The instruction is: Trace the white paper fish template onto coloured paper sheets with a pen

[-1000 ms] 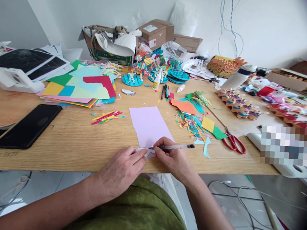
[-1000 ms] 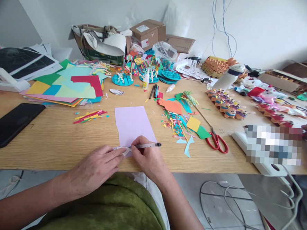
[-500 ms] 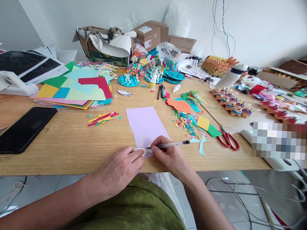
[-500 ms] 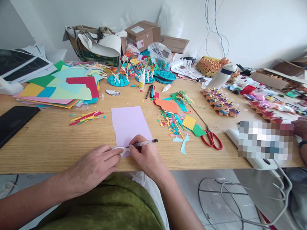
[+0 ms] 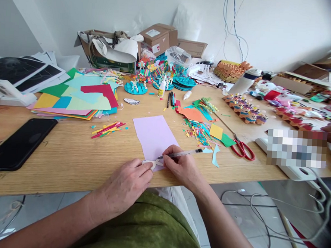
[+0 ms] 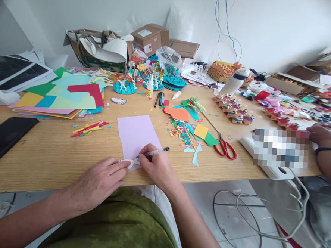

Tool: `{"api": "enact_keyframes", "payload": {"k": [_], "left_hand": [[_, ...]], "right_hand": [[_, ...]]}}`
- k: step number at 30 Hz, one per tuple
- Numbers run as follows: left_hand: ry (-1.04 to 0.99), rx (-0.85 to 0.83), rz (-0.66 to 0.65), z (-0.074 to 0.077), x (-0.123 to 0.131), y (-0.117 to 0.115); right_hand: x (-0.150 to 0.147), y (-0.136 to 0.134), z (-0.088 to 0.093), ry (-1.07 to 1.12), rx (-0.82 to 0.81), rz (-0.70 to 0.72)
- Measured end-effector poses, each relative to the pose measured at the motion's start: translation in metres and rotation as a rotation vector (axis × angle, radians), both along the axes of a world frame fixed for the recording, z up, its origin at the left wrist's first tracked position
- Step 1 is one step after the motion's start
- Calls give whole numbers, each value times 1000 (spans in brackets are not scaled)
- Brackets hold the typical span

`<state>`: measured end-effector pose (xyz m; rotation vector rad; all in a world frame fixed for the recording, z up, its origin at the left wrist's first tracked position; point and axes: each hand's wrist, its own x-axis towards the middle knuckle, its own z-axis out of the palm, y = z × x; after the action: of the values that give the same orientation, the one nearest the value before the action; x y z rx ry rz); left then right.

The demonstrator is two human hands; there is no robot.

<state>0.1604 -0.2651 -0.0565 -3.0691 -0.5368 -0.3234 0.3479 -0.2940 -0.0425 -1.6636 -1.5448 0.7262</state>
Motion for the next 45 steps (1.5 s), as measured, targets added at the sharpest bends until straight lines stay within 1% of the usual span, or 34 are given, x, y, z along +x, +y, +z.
{"api": "enact_keyframes", "payload": {"k": [7, 14, 22, 26, 29, 33, 36, 45], "left_hand": [[-15, 18, -3, 2, 1, 0], [-63, -39, 1, 0, 1, 1], [-59, -45, 11, 1, 1, 1], [-57, -43, 6, -1, 1, 2], [-59, -40, 10, -1, 2, 2], [-38, -53, 33, 0, 4, 2], [-26, -42, 24, 1, 6, 2], [10, -81, 84, 4, 13, 3]], "right_hand": [[2, 1, -4, 11, 19, -10], [2, 1, -6, 8, 29, -42], [0, 1, -7, 28, 43, -48], [0, 0, -6, 12, 41, -69], [0, -1, -6, -15, 42, -57], [0, -4, -8, -56, 65, -53], [-1, -5, -8, -60, 83, -52], [1, -5, -11, 36, 97, -89]]}}
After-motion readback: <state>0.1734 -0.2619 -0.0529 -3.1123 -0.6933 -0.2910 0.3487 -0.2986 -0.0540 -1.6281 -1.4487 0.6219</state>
